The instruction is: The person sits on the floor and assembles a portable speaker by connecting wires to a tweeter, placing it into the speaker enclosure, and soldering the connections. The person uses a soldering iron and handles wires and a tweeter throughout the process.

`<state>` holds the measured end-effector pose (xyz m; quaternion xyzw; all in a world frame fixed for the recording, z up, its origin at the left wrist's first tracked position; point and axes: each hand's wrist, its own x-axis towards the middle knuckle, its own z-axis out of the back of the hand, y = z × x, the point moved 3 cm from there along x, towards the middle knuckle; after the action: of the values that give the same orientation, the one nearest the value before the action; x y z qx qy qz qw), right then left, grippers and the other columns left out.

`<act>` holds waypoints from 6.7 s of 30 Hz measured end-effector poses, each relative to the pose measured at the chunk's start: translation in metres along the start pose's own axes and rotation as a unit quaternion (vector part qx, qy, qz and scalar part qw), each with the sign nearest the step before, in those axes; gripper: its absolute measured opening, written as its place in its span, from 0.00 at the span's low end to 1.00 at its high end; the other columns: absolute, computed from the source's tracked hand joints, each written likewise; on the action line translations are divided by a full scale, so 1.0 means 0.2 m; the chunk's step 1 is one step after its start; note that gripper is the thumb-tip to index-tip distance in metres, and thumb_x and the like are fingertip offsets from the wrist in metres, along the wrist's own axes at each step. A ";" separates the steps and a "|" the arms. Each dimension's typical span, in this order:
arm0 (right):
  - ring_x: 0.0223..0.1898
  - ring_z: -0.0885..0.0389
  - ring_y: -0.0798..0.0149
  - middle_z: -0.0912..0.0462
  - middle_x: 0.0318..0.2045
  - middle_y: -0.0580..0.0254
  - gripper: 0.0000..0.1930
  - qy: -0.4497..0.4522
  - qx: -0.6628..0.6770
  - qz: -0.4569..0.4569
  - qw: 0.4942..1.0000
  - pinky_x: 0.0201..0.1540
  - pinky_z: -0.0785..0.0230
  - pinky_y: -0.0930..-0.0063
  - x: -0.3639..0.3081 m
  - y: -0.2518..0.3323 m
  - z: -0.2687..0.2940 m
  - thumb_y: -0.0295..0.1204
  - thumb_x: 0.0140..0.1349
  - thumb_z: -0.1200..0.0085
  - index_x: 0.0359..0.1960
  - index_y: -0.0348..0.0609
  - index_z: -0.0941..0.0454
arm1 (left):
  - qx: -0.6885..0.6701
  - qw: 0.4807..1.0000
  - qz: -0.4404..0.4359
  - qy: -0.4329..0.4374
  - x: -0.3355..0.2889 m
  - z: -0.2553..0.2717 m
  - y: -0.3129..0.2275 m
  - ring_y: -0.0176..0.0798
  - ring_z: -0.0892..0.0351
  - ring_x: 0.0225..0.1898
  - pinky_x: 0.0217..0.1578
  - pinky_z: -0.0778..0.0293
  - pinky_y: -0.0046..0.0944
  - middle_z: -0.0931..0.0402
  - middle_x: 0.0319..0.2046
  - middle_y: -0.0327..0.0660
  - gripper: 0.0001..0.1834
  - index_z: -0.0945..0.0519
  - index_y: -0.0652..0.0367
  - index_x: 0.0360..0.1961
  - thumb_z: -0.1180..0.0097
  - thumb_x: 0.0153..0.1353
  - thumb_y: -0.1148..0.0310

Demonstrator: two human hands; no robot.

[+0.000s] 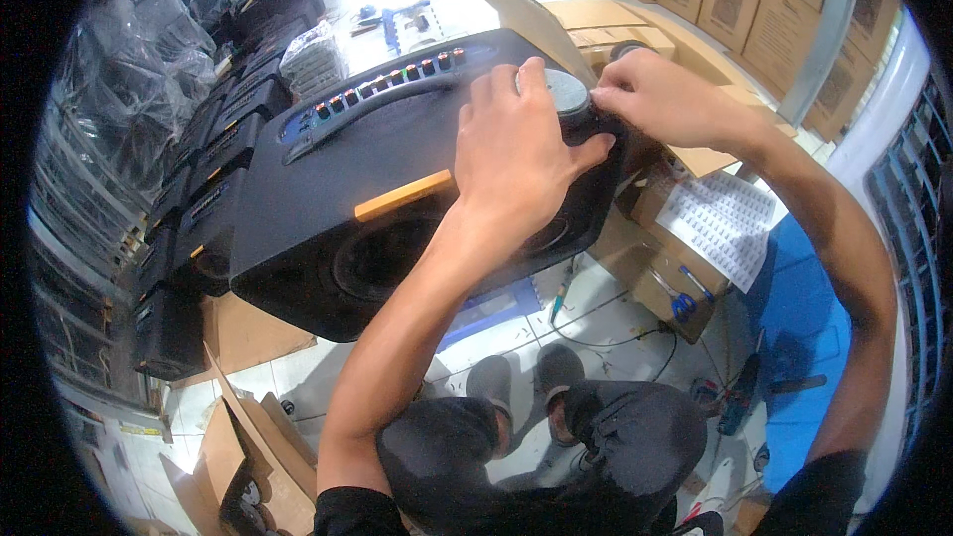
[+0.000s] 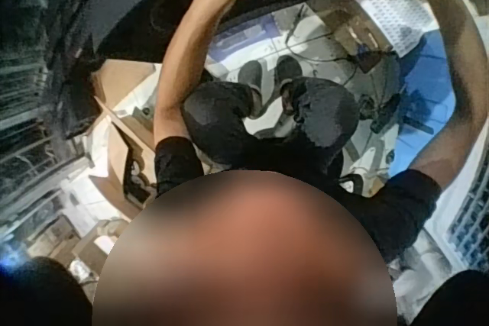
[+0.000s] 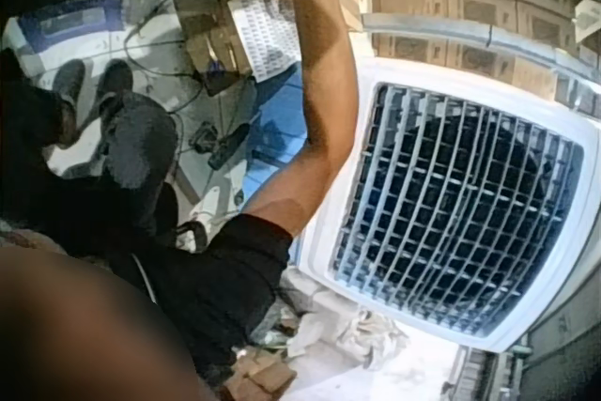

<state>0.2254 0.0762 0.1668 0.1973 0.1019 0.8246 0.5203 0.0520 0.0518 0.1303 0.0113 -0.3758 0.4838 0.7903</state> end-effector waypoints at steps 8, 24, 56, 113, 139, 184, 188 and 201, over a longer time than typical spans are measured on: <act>0.29 0.21 0.65 0.17 0.25 0.57 0.19 -0.041 0.124 -0.064 0.989 0.38 0.29 0.68 -0.08 -0.10 0.06 0.39 0.69 0.48 0.33 0.33 0.15 | -0.035 0.998 -0.025 -0.038 -0.01 0.02 0.02 0.59 0.28 0.62 0.62 0.31 0.52 0.28 0.59 0.59 0.47 0.29 0.69 0.62 0.25 0.49 0.49; 0.36 0.19 0.70 0.13 0.33 0.59 0.15 -0.074 0.357 -0.248 0.898 0.40 0.26 0.69 -1.26 -0.09 -0.66 0.37 0.70 0.45 0.39 0.36 0.16 | 0.031 0.952 -0.204 -0.224 -0.31 0.43 0.14 0.41 0.16 0.49 0.56 0.24 0.40 0.15 0.46 0.46 0.12 0.13 0.64 0.45 0.47 0.70 0.73; 0.30 0.13 0.58 0.12 0.28 0.53 0.17 0.019 0.302 -0.436 0.848 0.37 0.24 0.63 -1.66 -0.36 -1.79 0.41 0.65 0.44 0.36 0.39 0.13 | -0.634 0.633 0.443 0.019 -1.82 0.09 0.59 0.60 0.21 0.46 0.54 0.27 0.58 0.20 0.38 0.56 0.27 0.22 0.67 0.42 0.64 0.74 0.52; 0.39 0.13 0.61 0.14 0.40 0.47 0.16 -0.242 0.227 -0.267 0.905 0.44 0.21 0.68 -1.44 -0.67 -1.54 0.28 0.71 0.50 0.57 0.36 0.22 | 0.038 0.859 0.500 0.102 -2.27 -0.02 1.06 0.62 0.23 0.51 0.53 0.28 0.52 0.20 0.46 0.56 0.12 0.21 0.63 0.47 0.49 0.69 0.67; 0.17 0.25 0.68 0.19 0.22 0.56 0.15 -0.554 0.353 -0.096 0.748 0.23 0.30 0.72 -1.04 -0.02 -0.31 0.29 0.70 0.51 0.50 0.28 0.21 | -0.310 0.947 -0.028 -0.075 0.06 0.47 0.15 0.33 0.19 0.29 0.34 0.21 0.34 0.21 0.28 0.43 0.12 0.23 0.70 0.44 0.46 0.74 0.69; 0.19 0.19 0.70 0.16 0.21 0.55 0.15 -0.420 0.180 -0.068 0.887 0.25 0.27 0.78 -0.74 0.06 -0.08 0.31 0.69 0.46 0.47 0.29 0.16 | -0.302 0.940 -0.105 0.115 0.49 0.22 0.18 0.27 0.31 0.26 0.28 0.33 0.31 0.28 0.23 0.34 0.08 0.23 0.68 0.38 0.49 0.73 0.73; 0.18 0.21 0.68 0.18 0.20 0.54 0.17 -0.441 0.229 -0.101 0.862 0.23 0.29 0.78 -0.74 0.05 -0.09 0.33 0.70 0.46 0.47 0.28 0.17 | -0.307 0.938 -0.107 0.116 0.47 0.24 0.16 0.27 0.31 0.26 0.28 0.33 0.31 0.27 0.23 0.35 0.08 0.23 0.68 0.38 0.49 0.74 0.73; 0.10 0.29 0.65 0.23 0.16 0.55 0.22 -0.515 0.470 -0.182 0.693 0.15 0.31 0.70 -0.72 0.04 -0.32 0.38 0.74 0.52 0.50 0.24 0.22 | -0.276 0.945 -0.168 0.059 0.49 0.22 0.18 0.28 0.27 0.29 0.34 0.27 0.31 0.25 0.25 0.36 0.10 0.22 0.67 0.42 0.46 0.73 0.69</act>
<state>0.2468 -0.0542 0.0797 0.7874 0.2259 0.3276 0.4707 0.0233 0.1293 0.2082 -0.1724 -0.4399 0.2214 0.8531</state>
